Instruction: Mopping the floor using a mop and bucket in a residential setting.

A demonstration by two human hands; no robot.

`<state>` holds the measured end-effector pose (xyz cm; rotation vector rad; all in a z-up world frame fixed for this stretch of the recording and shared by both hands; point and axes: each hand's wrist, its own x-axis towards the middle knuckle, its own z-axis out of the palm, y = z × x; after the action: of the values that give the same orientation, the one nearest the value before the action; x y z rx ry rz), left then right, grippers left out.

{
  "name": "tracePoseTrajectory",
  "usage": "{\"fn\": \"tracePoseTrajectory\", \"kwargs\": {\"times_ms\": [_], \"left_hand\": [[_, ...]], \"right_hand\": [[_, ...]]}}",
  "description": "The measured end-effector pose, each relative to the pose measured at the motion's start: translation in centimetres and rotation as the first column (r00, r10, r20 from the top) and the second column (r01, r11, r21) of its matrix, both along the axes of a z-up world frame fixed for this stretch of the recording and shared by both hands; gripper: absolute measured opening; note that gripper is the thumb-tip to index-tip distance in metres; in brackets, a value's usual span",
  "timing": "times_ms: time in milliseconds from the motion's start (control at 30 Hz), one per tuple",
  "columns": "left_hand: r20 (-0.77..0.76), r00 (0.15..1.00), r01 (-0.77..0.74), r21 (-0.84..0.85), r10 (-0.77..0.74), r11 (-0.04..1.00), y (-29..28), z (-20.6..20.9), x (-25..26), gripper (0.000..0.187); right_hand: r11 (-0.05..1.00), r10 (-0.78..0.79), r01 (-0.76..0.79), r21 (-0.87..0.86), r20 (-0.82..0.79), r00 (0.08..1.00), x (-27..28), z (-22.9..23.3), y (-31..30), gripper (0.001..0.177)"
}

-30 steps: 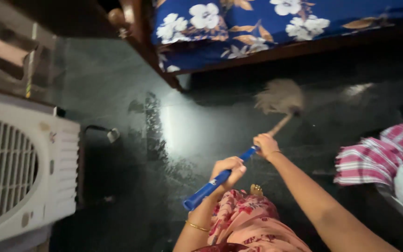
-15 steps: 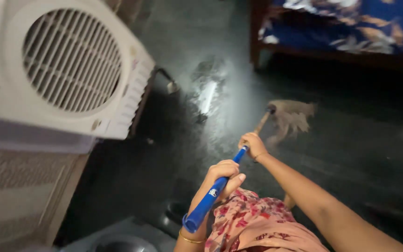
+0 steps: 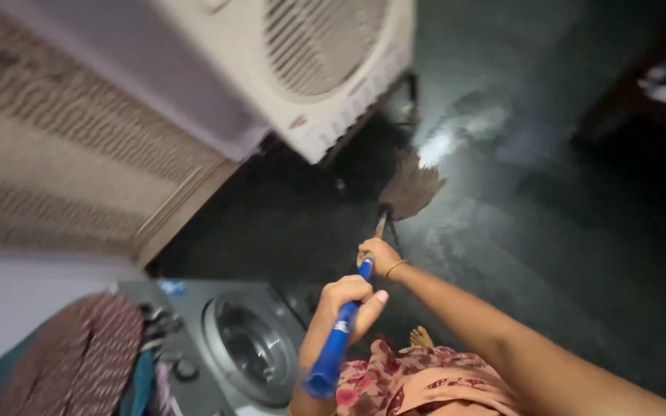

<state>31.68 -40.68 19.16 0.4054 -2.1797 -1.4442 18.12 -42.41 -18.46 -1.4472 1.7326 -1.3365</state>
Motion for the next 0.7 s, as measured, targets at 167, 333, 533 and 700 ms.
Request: {"fn": "tracePoseTrajectory", "kwargs": {"times_ms": [167,333,533,700], "left_hand": [[-0.048,0.986,-0.167,-0.104,0.162,0.981,-3.4,-2.1,4.2,0.022],[-0.067,0.951,-0.307,-0.301,0.301,0.903,-7.5,-9.9,5.6,0.034],[-0.277,0.879,-0.465,-0.328,0.387,0.822,-17.3,-13.8,5.1,0.03],[-0.314,0.817,-0.568,-0.288,0.484,0.771,-25.3,-12.9,3.9,0.023]], "right_hand": [[0.972,0.235,-0.236,0.001,0.09,0.968,5.8,-0.8,-6.2,0.009],[0.865,0.378,-0.454,0.214,0.316,0.87,7.4,-0.5,-12.3,0.011],[0.865,0.502,-0.502,0.027,-0.061,0.862,5.7,-1.7,-23.1,0.011],[0.813,0.57,-0.581,-0.042,-0.153,0.807,3.9,-3.3,-33.0,0.009]]}}
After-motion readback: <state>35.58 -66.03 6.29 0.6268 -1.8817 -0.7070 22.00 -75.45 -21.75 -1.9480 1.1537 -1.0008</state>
